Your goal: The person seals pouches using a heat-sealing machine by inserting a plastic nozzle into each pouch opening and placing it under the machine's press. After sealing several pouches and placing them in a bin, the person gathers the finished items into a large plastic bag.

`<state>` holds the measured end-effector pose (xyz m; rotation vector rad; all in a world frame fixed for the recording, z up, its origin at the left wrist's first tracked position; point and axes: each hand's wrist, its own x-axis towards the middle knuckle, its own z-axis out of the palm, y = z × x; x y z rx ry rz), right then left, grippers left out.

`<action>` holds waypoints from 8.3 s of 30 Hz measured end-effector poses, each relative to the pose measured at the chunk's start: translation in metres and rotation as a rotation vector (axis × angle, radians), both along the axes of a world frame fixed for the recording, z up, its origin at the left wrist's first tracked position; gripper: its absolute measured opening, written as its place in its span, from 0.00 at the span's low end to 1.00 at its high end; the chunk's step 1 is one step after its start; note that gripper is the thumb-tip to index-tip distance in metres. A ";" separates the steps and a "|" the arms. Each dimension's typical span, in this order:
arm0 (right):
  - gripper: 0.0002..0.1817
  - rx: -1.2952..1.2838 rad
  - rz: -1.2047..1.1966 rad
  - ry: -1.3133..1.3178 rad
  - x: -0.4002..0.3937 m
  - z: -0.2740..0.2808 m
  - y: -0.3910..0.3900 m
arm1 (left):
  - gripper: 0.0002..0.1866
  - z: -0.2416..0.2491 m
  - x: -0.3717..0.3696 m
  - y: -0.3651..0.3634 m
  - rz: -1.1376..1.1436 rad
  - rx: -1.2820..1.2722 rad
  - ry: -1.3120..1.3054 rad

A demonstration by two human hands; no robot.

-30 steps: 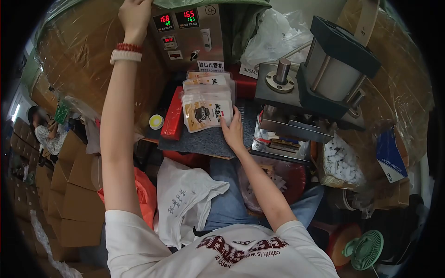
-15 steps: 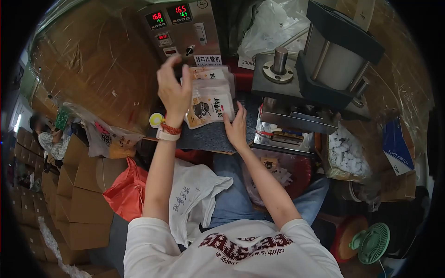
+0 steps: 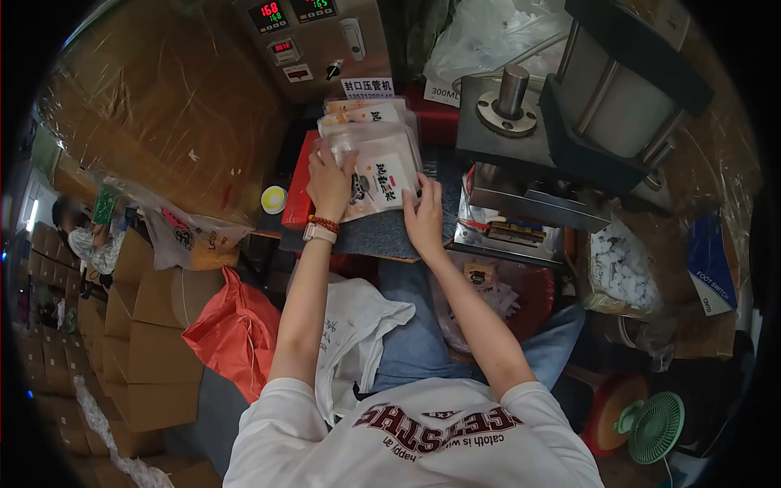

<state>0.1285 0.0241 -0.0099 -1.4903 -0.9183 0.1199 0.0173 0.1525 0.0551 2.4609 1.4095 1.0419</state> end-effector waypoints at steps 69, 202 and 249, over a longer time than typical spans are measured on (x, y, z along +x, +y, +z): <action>0.15 -0.419 -0.465 -0.411 0.169 0.059 -0.281 | 0.11 -0.030 0.094 -0.220 -0.696 -1.506 -0.784; 0.13 0.072 0.391 -0.333 0.053 0.117 -0.241 | 0.20 0.036 0.003 -0.234 -0.975 -0.290 -0.283; 0.15 -0.027 -0.081 0.049 0.078 0.116 -0.255 | 0.10 -0.017 0.054 -0.234 -0.700 -0.909 -0.033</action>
